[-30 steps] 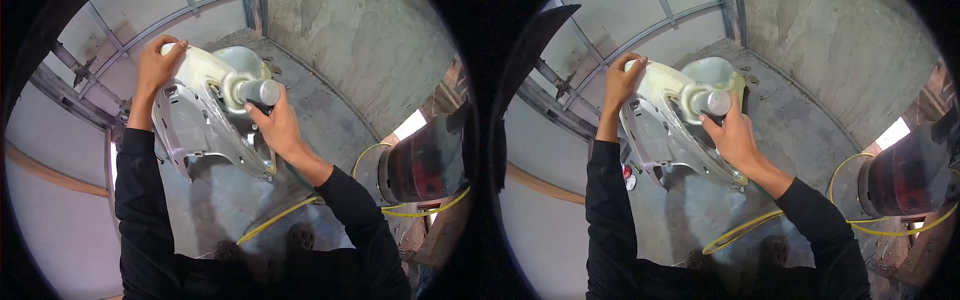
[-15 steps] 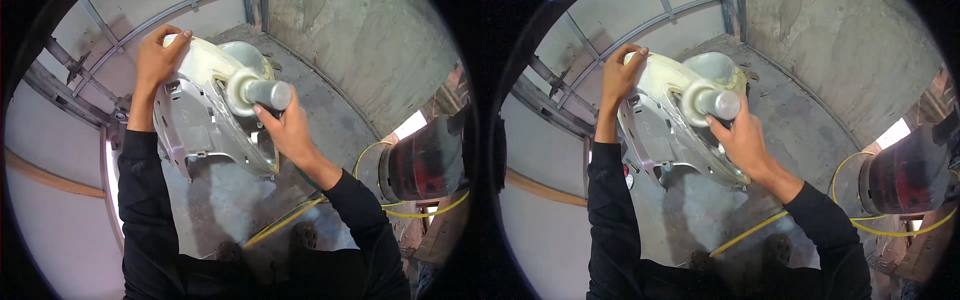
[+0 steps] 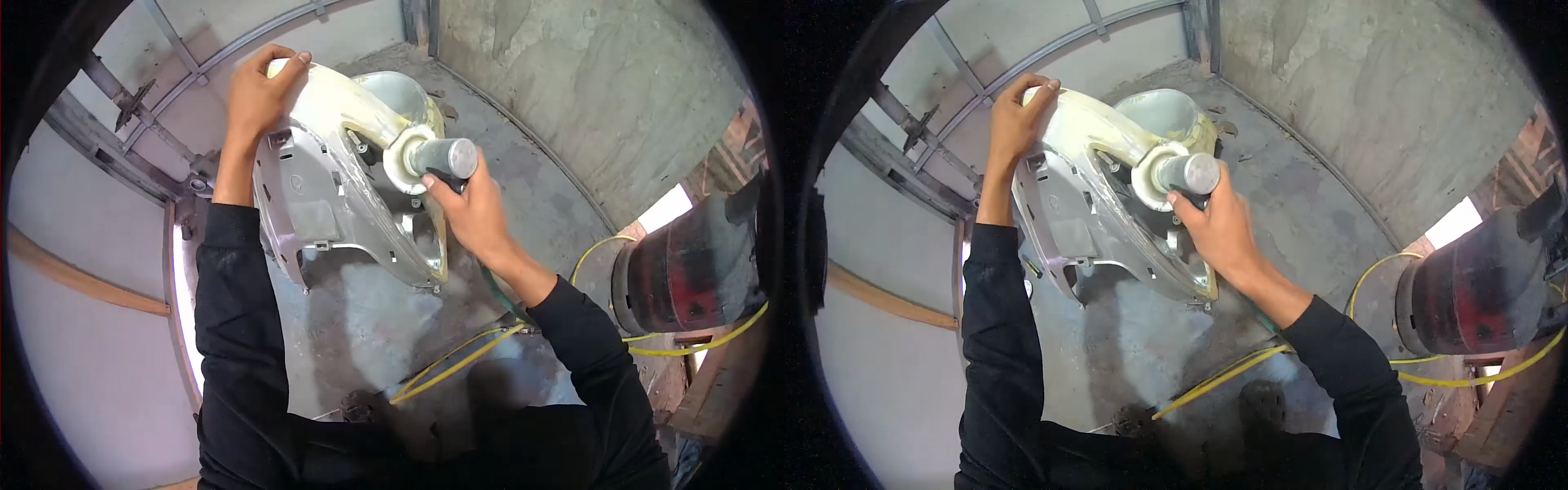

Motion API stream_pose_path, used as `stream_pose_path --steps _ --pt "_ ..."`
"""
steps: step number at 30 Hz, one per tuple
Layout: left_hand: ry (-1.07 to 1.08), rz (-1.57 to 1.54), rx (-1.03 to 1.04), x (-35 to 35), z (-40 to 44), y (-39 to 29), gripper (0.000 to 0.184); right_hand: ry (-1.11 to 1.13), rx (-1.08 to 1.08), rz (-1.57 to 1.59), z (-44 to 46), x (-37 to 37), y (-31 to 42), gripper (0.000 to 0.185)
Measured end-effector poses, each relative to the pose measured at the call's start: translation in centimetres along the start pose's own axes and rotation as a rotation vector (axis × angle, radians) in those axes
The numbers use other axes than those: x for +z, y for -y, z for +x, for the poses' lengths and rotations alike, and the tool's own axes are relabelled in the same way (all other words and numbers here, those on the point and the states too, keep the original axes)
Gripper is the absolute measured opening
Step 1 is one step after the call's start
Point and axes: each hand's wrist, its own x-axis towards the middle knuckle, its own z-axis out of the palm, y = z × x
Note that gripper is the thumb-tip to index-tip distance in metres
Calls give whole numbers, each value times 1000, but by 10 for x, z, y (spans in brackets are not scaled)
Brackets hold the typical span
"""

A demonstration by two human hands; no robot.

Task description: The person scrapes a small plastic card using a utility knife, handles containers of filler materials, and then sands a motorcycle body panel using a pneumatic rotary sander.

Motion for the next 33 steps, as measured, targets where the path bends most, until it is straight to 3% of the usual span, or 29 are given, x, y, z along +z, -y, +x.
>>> stream_pose_path --steps 3,7,11,17,22,26,29,33 --pt "15 10 -41 -1 -1 -3 39 43 63 -12 13 2 13 47" --pt "31 -12 -89 -2 -1 -4 38 23 -130 -5 39 17 20 49" --pt "14 21 -66 -1 -2 -7 37 51 -19 35 32 12 18 48" --pt "19 42 -90 1 -1 -8 38 57 -20 55 3 5 -15 51" --pt "26 29 -70 0 0 -4 38 109 58 37 27 9 20 54" --pt "25 13 -94 0 -1 -6 37 63 -26 52 26 12 9 53" --pt "-31 63 -28 3 -5 -5 37 76 -19 5 0 7 -16 51" --pt "-82 271 290 6 -14 -10 34 54 153 171 -7 -9 -34 47"
